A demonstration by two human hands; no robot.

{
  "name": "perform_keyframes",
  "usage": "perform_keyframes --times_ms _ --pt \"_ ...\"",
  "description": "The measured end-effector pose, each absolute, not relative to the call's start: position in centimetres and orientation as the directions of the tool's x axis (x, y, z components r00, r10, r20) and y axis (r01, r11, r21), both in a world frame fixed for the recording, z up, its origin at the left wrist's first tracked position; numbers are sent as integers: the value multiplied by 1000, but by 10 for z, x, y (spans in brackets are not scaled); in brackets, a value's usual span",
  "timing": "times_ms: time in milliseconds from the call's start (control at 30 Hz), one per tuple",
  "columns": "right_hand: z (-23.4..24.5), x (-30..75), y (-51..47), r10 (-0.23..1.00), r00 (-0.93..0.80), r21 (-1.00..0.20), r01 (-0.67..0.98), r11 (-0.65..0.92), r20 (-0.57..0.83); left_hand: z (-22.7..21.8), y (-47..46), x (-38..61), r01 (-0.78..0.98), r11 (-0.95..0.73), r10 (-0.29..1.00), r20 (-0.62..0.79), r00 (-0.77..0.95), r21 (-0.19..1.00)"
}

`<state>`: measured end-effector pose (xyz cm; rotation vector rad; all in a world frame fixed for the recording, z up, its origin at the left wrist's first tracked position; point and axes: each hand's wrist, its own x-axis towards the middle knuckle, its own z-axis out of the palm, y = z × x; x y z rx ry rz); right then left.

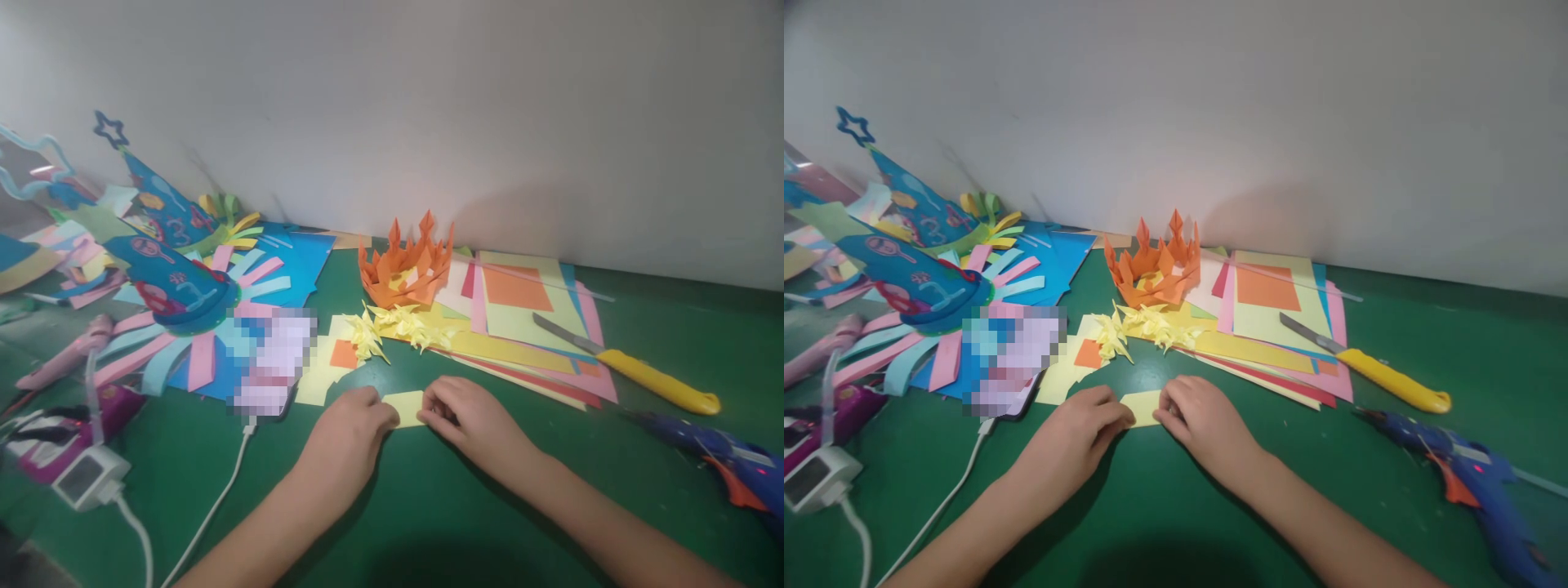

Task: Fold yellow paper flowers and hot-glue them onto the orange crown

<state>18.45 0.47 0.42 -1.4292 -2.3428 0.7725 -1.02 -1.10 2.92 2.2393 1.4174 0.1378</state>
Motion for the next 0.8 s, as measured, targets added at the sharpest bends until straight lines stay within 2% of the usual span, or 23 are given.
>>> perform_keyframes --times_ms 200,400,567,667,800 --pt "4 184 6 887 -461 -583 730 356 -36 24 -13 -9 754 -453 818 -115 564 477" --pt "6 185 5 890 -453 -603 723 336 -48 38 -17 -5 816 -456 798 -244 552 355" --pt "7 184 5 887 -461 -610 712 348 -32 43 -18 -4 818 -492 780 -267 566 297" --pt "7 184 6 884 -467 -606 711 358 -26 38 -17 -2 804 -528 777 -226 587 274" --pt "5 184 6 885 -465 -601 713 362 -19 30 -18 3 744 -583 754 -124 645 325"
